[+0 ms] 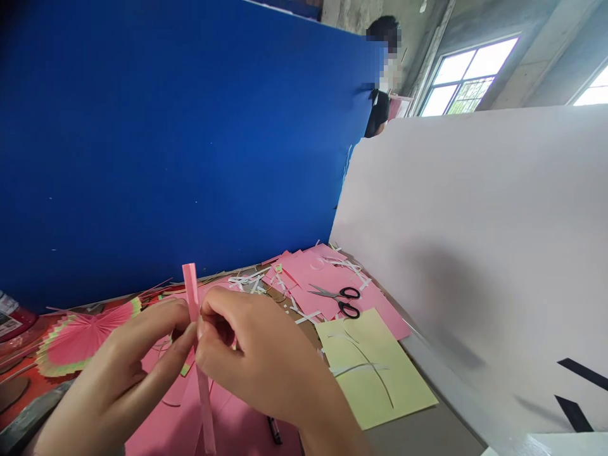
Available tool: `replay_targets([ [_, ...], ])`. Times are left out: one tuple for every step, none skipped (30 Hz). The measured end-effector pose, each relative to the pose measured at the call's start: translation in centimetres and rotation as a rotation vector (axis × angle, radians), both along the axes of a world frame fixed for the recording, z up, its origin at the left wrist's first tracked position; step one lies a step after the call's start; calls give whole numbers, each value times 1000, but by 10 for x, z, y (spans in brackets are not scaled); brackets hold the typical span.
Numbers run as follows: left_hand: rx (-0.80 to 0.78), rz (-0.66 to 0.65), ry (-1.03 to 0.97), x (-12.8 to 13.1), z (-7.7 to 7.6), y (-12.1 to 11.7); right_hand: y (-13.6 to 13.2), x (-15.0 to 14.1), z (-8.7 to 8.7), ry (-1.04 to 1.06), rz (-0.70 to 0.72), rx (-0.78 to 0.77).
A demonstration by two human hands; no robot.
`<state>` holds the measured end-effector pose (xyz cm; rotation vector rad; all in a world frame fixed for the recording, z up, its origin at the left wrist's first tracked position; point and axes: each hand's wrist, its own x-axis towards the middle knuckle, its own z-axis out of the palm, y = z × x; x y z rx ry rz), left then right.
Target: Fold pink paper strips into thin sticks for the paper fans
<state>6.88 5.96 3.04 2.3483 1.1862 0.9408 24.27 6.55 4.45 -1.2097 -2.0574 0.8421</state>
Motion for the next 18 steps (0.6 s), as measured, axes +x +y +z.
replay_targets([
  [12,1,14,0,0,0,0,0,0,-4,-1,-2],
  [23,0,27,0,0,0,0,0,0,-8,-2,-2],
  [30,0,39,0,-1,0,0,0,0,-12,-6,-4],
  [43,0,39,0,-1,0,-1,0,0,-16,-10,-7],
  [55,-3,36,0,-1,0,-1,0,0,-18,-12,-10],
  [72,-8,25,0,0,0,-1,0,0,-20,-17,-13],
  [90,-15,10,0,0,0,-1,1,0,-21,-22,-16],
  [110,-18,-11,0,1,0,-1,1,1,-22,-26,-17],
  [129,-26,-30,0,1,0,-1,1,1,-22,-28,-18],
  [136,-35,-35,1,2,0,-1,1,1,-21,-29,-18],
  [135,-40,-32,1,2,0,-1,1,2,-22,-28,-18],
  [128,-42,-22,1,2,0,0,1,2,-24,-26,-17],
  [115,-41,-2,1,2,1,0,1,2,-25,-26,-15],
  [98,-31,21,1,1,2,0,1,2,-28,-30,-10],
  [79,-19,47,1,1,3,0,1,2,-30,-36,-4],
  [65,-6,76,1,0,4,0,0,1,-32,-43,5],
  [60,6,108,2,-2,5,0,0,1,-36,-49,15],
  [63,11,142,2,-3,7,0,0,0,-38,-59,28],
])
